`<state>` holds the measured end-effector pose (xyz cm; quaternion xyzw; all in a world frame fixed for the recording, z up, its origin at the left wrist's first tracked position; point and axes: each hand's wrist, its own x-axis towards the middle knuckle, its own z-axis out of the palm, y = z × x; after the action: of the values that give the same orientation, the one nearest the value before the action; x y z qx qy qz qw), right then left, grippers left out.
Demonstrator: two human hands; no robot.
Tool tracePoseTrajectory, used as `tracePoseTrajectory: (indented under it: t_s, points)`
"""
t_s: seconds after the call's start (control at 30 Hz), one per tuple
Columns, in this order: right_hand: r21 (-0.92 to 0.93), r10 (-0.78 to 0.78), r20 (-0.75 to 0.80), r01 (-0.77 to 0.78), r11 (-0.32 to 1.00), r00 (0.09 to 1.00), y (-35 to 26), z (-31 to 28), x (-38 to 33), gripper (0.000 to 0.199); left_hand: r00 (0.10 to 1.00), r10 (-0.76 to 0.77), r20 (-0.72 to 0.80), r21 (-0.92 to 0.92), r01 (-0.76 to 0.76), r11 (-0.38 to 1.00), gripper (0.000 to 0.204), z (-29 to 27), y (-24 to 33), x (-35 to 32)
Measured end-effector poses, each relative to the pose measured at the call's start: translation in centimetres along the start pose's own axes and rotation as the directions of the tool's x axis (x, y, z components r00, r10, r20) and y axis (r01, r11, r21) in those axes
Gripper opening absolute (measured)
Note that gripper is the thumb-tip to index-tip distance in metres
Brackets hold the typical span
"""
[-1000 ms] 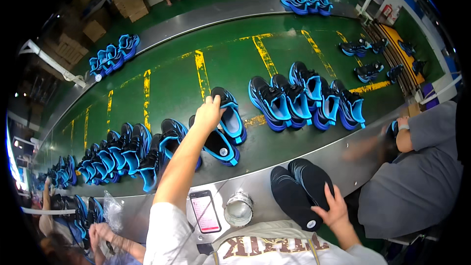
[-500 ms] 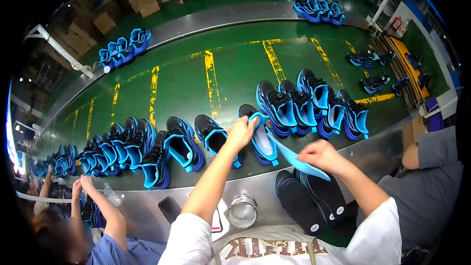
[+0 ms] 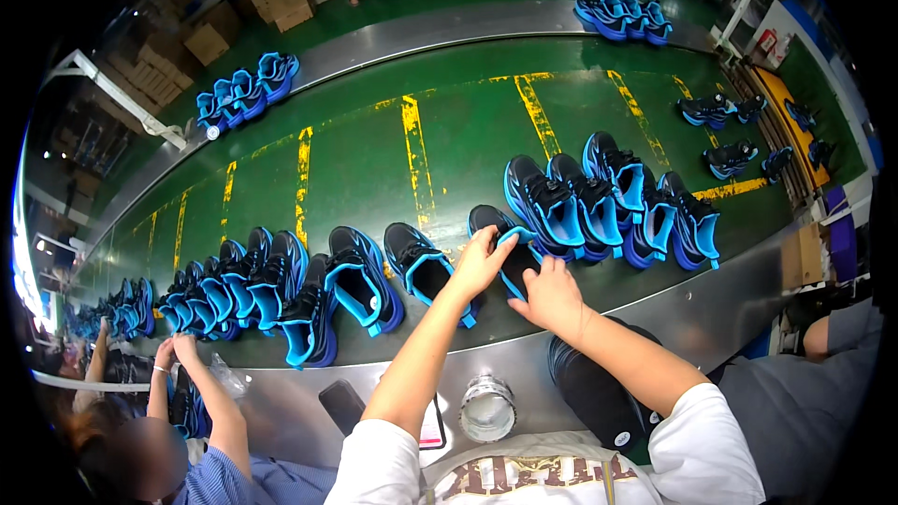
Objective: The person takes shoe insoles from a storage shelf, carries them to an assembly line table, and inserts the insoles into shoes.
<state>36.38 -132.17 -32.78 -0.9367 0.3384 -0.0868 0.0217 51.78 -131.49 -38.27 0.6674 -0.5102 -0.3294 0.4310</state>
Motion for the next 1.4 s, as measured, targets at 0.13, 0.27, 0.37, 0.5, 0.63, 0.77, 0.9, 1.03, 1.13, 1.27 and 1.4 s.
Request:
tracePoseTrajectory:
  t_s: [0.13, 0.27, 0.37, 0.5, 0.63, 0.77, 0.9, 1.03, 1.13, 1.27, 1.4]
  points:
    - [0.018, 0.131, 0.605, -0.178, 0.984, 0.785, 1.3, -0.6, 1.7, 0.024, 0.981, -0.196, -0.001, -0.235, 0.19, 0.953, 0.04, 0.9, 0.1, 0.2]
    - [0.08, 0.009, 0.526, -0.06, 0.995, 0.851, 1.2, 1.0, 1.2, 0.017, 0.972, -0.233, 0.021, -0.306, 0.229, 0.924, 0.042, 0.8, -1.3, 0.2]
    - [0.072, -0.086, 0.375, 0.064, 0.995, 0.923, 2.1, 4.4, 1.5, 0.015, 0.97, -0.242, 0.029, -0.321, 0.239, 0.917, 0.042, 1.2, -0.9, 0.4]
    - [0.0, -0.113, 0.259, 0.117, 0.993, 0.959, 2.6, 7.1, 1.7, 0.013, 0.97, -0.244, 0.01, -0.236, 0.24, 0.942, 0.04, 1.2, -0.8, 0.1]
    - [0.011, -0.116, 0.408, 0.122, 0.992, 0.905, 2.4, 6.4, 2.6, 0.015, 0.985, -0.157, -0.066, -0.117, 0.149, 0.982, 0.039, 1.4, -0.9, 0.0]
    - [-0.014, -0.125, 0.423, 0.144, 0.989, 0.897, 2.8, 6.1, 2.7, 0.018, 0.987, -0.144, -0.068, -0.133, 0.134, 0.982, 0.037, 1.5, -0.6, 0.2]
    - [-0.03, -0.097, 0.439, 0.123, 0.992, 0.893, 2.7, 7.1, 3.0, 0.02, 0.987, -0.152, -0.053, -0.104, 0.146, 0.984, 0.037, 1.6, -0.6, 0.1]
    - [-0.103, -0.092, 0.627, 0.199, 0.974, 0.773, 2.1, 6.9, 3.9, 0.027, 0.976, -0.054, -0.212, -0.008, 0.053, 0.999, 0.039, 2.4, -0.8, -0.2]
    - [-0.06, -0.107, 0.89, 0.345, 0.937, 0.444, 2.2, 5.6, 5.5, 0.029, 0.988, -0.147, -0.041, 0.039, 0.148, 0.988, 0.044, 2.1, -0.2, -0.3]
    - [-0.029, -0.098, 0.946, 0.38, 0.925, 0.31, 1.6, 3.4, 6.3, 0.037, 0.989, -0.148, -0.027, 0.011, 0.148, 0.989, 0.039, 1.8, -0.8, -0.3]
    - [-0.041, -0.108, 0.944, 0.436, 0.899, 0.311, 2.0, 4.6, 6.0, 0.056, 0.98, -0.198, 0.011, -0.184, 0.196, 0.963, 0.037, 2.2, -0.7, -0.2]
